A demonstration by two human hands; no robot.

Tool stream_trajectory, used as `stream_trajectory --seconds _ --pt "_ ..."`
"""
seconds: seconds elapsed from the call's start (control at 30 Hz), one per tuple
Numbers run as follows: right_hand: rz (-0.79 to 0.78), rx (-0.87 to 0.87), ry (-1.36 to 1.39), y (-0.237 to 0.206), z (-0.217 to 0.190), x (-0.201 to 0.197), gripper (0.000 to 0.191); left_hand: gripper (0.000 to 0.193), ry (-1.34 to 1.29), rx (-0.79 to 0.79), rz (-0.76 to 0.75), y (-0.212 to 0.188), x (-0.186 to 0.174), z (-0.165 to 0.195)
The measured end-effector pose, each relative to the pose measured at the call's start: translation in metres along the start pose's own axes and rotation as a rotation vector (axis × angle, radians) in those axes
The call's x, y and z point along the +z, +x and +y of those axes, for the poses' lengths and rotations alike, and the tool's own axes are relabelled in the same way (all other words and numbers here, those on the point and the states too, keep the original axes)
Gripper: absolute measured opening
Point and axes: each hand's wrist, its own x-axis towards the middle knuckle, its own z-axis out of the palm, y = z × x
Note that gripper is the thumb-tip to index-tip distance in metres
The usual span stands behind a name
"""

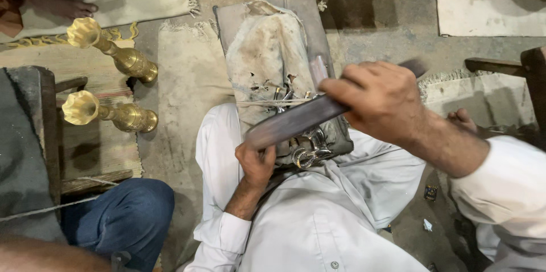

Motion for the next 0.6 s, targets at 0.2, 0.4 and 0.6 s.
stream_trajectory --seconds 0.2,0.4,0.6 --pt "-0.243 -0.046 -0.233 0.014 0.002 -0.017 0.02 0.02 0.047 0.101 -0.178 0.024 -0.01 0.017" --pt "-0.395 0.161 -0.171 0.0 0.009 -0.028 0.026 0.023 -0.088 0.093 -0.352 0.053 -0.016 0.035" --pt "-0.152 0.244 0.087 -0.028 0.016 -0.028 0.042 0.039 -0.123 0.072 -0.473 0.052 -0.019 0.029"
